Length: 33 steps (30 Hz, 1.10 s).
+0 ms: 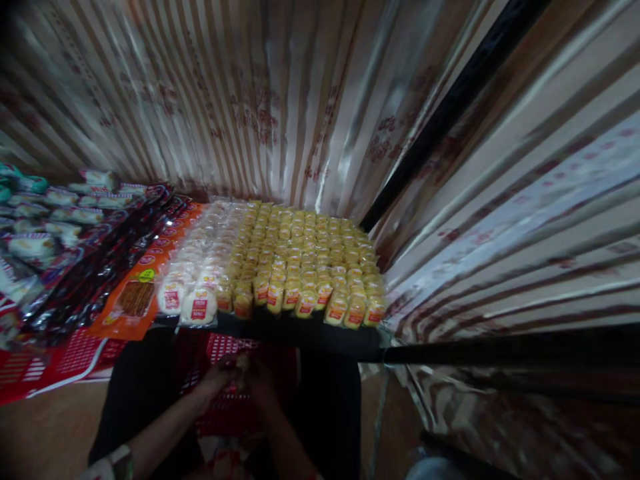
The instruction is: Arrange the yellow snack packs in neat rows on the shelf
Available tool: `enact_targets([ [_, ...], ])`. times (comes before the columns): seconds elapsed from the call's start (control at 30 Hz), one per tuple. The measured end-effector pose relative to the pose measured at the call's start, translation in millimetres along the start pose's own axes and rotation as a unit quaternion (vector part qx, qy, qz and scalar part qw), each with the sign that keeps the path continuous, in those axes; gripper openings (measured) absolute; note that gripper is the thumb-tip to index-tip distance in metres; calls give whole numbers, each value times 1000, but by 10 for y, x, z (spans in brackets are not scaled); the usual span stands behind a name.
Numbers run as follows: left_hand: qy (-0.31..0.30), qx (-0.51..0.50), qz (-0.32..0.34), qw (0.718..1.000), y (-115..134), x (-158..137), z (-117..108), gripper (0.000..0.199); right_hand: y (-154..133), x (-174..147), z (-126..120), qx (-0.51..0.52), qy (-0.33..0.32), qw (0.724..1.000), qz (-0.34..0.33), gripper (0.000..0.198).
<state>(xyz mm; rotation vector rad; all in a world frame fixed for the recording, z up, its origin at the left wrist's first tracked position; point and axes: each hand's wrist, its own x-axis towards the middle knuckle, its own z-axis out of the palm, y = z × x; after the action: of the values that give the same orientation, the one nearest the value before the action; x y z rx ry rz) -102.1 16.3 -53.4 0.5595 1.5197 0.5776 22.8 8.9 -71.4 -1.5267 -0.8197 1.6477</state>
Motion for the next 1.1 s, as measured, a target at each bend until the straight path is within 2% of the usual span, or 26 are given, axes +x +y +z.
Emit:
enact_targets([
  [0.17,0,-35,84,996,104,-191,60,39,-252,-214,-107,52,-1,998,-23,56],
  [0.27,-2,-49,109,993,204,-314,124,42,-434,-333,-158,62,-12,997,-42,59],
  [0.47,-3,-78,165,983,570,-664,243,48,-751,-563,-322,38,-4,996,-85,53],
  [0.57,-42,-90,187,977,741,-814,303,48,-898,-660,-381,36,-4,994,-101,49],
  [0.8,-41,-67,232,969,931,-832,420,43,-1049,-767,-425,55,10,991,-122,43],
  [0.87,-43,-78,240,967,953,-801,453,44,-1033,-767,-440,82,17,990,-117,45],
  [1.0,-86,-115,258,956,971,-792,507,44,-1031,-778,-499,154,38,984,-79,55],
  [1.1,-105,-109,292,944,958,-836,528,36,-1087,-812,-548,216,16,976,-25,52],
])
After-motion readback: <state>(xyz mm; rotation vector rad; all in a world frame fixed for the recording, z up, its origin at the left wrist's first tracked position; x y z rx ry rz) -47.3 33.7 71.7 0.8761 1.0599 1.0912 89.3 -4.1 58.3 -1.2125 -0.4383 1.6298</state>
